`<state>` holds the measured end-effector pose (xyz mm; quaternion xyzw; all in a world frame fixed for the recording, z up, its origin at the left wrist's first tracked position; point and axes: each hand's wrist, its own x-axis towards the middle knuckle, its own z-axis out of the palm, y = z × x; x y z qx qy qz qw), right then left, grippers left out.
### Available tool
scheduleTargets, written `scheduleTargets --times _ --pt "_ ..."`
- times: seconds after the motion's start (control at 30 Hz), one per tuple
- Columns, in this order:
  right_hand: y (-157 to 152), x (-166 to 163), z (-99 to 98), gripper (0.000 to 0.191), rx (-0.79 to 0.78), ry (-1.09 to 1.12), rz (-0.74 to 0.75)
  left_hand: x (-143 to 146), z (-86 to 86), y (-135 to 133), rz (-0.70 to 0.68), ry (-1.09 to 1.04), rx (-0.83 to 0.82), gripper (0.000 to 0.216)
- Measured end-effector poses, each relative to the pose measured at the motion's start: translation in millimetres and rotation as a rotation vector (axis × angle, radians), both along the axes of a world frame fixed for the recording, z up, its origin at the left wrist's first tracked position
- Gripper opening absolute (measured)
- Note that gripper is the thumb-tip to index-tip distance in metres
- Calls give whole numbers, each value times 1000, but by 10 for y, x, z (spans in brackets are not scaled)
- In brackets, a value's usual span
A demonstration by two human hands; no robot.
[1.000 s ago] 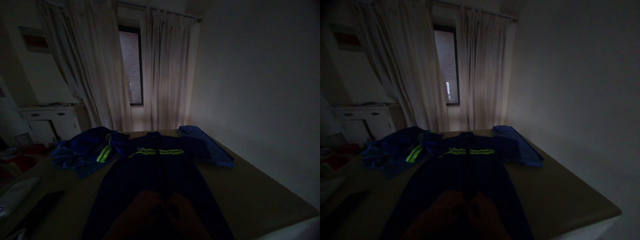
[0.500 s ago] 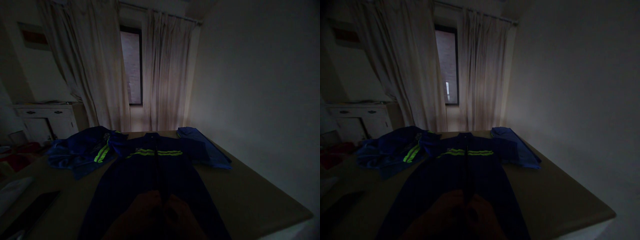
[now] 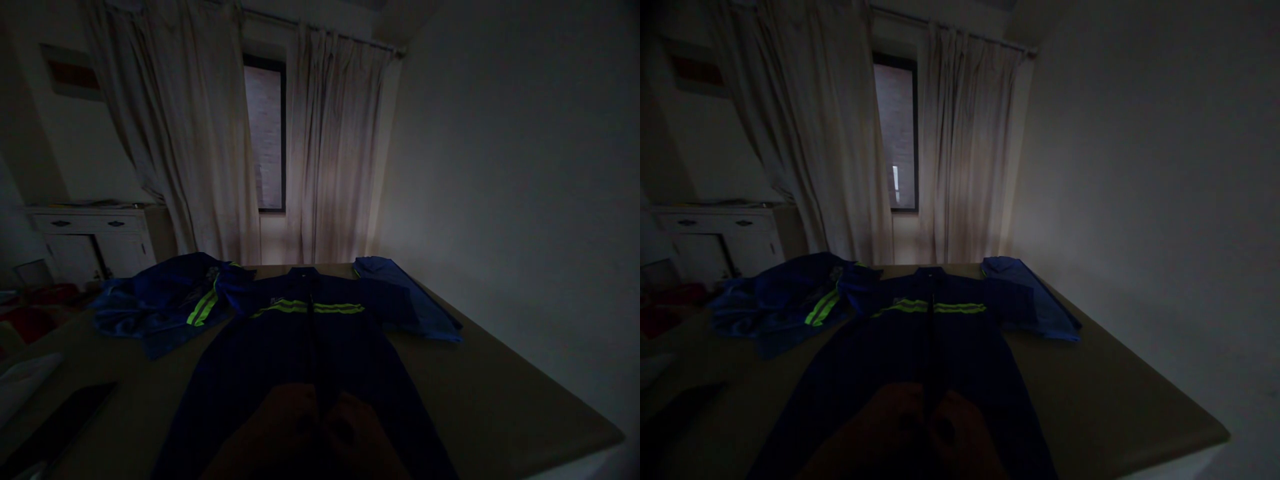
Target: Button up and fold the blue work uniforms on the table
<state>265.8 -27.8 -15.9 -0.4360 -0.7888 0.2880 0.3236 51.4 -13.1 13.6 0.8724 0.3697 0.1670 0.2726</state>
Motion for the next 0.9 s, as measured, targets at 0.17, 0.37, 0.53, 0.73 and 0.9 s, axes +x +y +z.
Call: scheduleTargets --times 0.17,0.37,0.53,0.73,0.9 --pt "5 -8 -29 6 14 27 33 25 -104 15 2 -179 19 21" --pt "-14 7 -62 6 -11 -80 -37 8 -189 79 65 -168 71 27" --pt "-6 23 -56 4 -3 -59 -6 9 -66 50 48 -161 14 29" --pt "43 30 -134 8 18 -20 25 27 113 -18 20 -176 -34 29" --pt "40 12 -99 7 17 -38 15 14 34 5 12 -189 -27 25"
